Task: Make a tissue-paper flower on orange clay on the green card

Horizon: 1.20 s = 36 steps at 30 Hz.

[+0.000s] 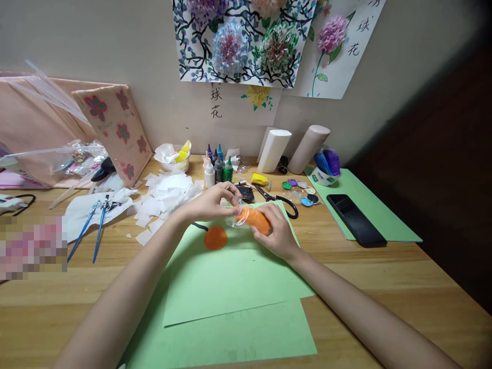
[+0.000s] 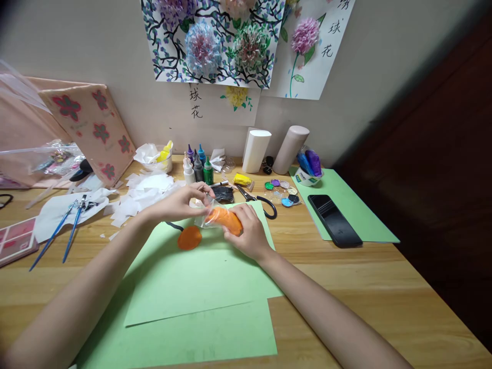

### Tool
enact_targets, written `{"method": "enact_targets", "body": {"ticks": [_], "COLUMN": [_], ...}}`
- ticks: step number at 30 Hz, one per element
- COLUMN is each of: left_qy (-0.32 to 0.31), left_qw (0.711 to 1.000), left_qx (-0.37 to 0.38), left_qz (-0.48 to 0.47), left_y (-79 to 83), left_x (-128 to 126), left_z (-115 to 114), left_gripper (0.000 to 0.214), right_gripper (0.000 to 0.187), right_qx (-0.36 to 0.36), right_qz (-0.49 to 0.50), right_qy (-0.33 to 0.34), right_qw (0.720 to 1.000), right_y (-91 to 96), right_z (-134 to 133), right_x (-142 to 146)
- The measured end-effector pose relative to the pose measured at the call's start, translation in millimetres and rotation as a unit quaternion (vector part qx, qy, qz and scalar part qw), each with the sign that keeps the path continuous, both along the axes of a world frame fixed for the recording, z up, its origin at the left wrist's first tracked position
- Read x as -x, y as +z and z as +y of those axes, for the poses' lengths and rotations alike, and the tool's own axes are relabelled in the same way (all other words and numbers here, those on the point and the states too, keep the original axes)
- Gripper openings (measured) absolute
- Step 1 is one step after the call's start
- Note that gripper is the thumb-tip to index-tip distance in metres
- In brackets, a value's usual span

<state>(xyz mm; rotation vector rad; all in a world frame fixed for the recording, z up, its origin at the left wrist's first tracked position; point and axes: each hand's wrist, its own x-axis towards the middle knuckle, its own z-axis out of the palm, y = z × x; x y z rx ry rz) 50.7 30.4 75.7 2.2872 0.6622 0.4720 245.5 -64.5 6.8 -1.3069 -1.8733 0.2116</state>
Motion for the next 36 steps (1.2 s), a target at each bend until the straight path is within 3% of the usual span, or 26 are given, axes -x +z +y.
{"method": "enact_targets", "body": {"ticks": [3,8,11,16,20,24,30,33,36], "left_qy": [0.030,0.128,0.075,0.115,0.191,0.261,0.305,0.286,0.224], "left_qw": [0.999,0.990,0.996,0.990,0.973,0.956,0.941,0.928,0.891], "left_qx": [0.011,0.015,0.050,0.051,0.121,0.124,0.052,-0.079,-0.209], "left_qz": [-0.024,-0.062,-0.011,0.058,0.044,0.045,0.137,0.226,0.336], "left_y": [5.9,7.8,-10.8,-44.9,-51.7,-53.2,-46.2,-36.8,-30.1], "left_x": [12,62,82,79,71,67,61,54,44], "left_z": [4,-5,-23,-45,-49,-52,-62,-75,-93], "left_gripper": [0.020,0.019,0.017,0.020,0.017,0.018,0.020,0.017,0.024], "right_gripper": [0.019,0.016,0.018,0.019,0.019,0.019,0.020,0.020,0.020], "right_qx": [-0.004,-0.002,0.010,0.004,0.009,0.012,0.013,0.012,0.010], "right_qz": [0.003,0.026,0.011,-0.005,-0.014,-0.026,-0.035,-0.036,-0.036], "right_qy": [-0.007,-0.052,-0.046,-0.041,-0.041,-0.034,-0.030,-0.028,-0.026], "right_qw": [1.000,0.998,0.999,0.999,0.999,0.999,0.999,0.999,0.999], "right_y": [-0.1,-4.6,-7.0,-7.3,-7.3,-8.1,-8.2,-8.0,-7.3], "right_z": [0,4,6,5,6,6,6,7,6], "right_x": [-1,-6,-6,-4,-5,-6,-5,-5,-5]}}
